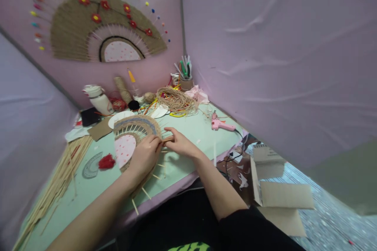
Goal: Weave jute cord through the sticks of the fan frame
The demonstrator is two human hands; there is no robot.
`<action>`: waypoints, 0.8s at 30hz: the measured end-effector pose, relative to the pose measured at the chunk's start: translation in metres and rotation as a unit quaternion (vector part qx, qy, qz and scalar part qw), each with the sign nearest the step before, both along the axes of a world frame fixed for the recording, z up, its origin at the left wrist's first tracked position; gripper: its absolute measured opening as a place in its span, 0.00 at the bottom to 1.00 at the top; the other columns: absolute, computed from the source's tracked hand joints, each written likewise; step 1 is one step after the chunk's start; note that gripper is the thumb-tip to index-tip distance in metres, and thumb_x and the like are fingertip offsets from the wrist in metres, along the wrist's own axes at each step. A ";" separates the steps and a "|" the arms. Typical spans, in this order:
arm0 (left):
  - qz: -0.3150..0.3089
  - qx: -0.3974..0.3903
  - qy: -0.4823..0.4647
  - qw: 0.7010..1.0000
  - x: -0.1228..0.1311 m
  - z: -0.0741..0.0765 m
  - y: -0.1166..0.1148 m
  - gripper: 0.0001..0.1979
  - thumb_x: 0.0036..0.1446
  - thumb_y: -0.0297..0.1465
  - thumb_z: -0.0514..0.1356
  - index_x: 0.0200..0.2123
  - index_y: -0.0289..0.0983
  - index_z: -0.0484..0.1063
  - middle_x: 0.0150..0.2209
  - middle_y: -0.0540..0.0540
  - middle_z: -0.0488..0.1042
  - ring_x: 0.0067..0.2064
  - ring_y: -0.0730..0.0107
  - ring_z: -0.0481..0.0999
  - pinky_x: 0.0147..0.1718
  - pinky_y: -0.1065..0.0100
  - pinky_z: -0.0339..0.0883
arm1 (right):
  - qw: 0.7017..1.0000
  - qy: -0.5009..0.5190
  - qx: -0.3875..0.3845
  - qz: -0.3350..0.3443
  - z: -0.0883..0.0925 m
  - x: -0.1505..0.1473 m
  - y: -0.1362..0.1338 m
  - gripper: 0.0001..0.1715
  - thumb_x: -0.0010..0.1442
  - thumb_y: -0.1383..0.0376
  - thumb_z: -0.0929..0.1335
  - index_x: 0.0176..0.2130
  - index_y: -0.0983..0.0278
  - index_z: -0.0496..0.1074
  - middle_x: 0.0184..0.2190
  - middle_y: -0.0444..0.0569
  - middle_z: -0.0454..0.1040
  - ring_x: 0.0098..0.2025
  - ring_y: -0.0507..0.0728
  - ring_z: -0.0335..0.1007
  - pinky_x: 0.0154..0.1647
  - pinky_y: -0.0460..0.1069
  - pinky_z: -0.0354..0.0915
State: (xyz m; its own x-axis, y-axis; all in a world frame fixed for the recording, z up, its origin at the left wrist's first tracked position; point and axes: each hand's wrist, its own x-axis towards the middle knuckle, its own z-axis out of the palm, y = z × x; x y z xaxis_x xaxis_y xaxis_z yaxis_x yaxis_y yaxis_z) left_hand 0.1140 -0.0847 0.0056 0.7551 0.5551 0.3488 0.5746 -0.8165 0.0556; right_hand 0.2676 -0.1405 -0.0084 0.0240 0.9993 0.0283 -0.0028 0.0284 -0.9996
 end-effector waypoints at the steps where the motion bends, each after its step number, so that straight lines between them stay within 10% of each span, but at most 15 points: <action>1: -0.001 -0.003 0.003 1.000 0.001 -0.003 0.001 0.11 0.63 0.28 0.50 0.33 0.36 0.71 0.36 0.41 0.72 0.40 0.58 0.70 0.38 0.61 0.64 | 1.000 -0.025 0.000 0.003 0.000 0.002 -0.002 0.36 0.52 0.73 0.64 0.59 0.61 0.55 0.41 0.48 0.78 0.43 0.54 0.75 0.46 0.50 0.68; 9: -0.021 -0.039 0.070 0.997 0.010 -0.022 -0.001 0.11 0.60 0.24 0.50 0.31 0.36 0.72 0.36 0.40 0.72 0.41 0.57 0.70 0.39 0.59 0.64 | 0.940 -0.316 0.022 -0.123 0.013 0.071 -0.053 0.26 0.59 0.62 0.65 0.57 0.61 0.64 0.48 0.54 0.75 0.46 0.58 0.73 0.48 0.54 0.66; 14: -0.016 -0.070 0.029 0.997 0.007 -0.025 0.002 0.12 0.61 0.27 0.49 0.31 0.36 0.72 0.37 0.41 0.73 0.42 0.59 0.70 0.43 0.60 0.65 | 0.799 -0.501 -0.047 -0.329 0.000 0.161 -0.072 0.25 0.55 0.59 0.66 0.51 0.67 0.70 0.48 0.61 0.73 0.48 0.65 0.71 0.49 0.57 0.64; 24: -0.008 -0.169 -0.050 0.984 0.004 -0.016 0.003 0.07 0.57 0.29 0.56 0.37 0.36 0.72 0.40 0.42 0.71 0.44 0.60 0.71 0.47 0.59 0.65 | 0.756 -0.609 -0.091 -0.222 -0.032 0.218 -0.057 0.27 0.53 0.52 0.67 0.43 0.69 0.74 0.38 0.59 0.75 0.40 0.64 0.69 0.39 0.52 0.62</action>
State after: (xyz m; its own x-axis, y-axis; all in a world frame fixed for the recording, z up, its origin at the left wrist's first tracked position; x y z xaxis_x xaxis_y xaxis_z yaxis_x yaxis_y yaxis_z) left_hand 0.1182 -0.0821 -0.0104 0.7364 0.6399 0.2195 0.5388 -0.7510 0.3818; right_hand 0.4856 -0.1975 -0.0406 0.4253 0.8904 0.1619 0.8922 -0.3825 -0.2404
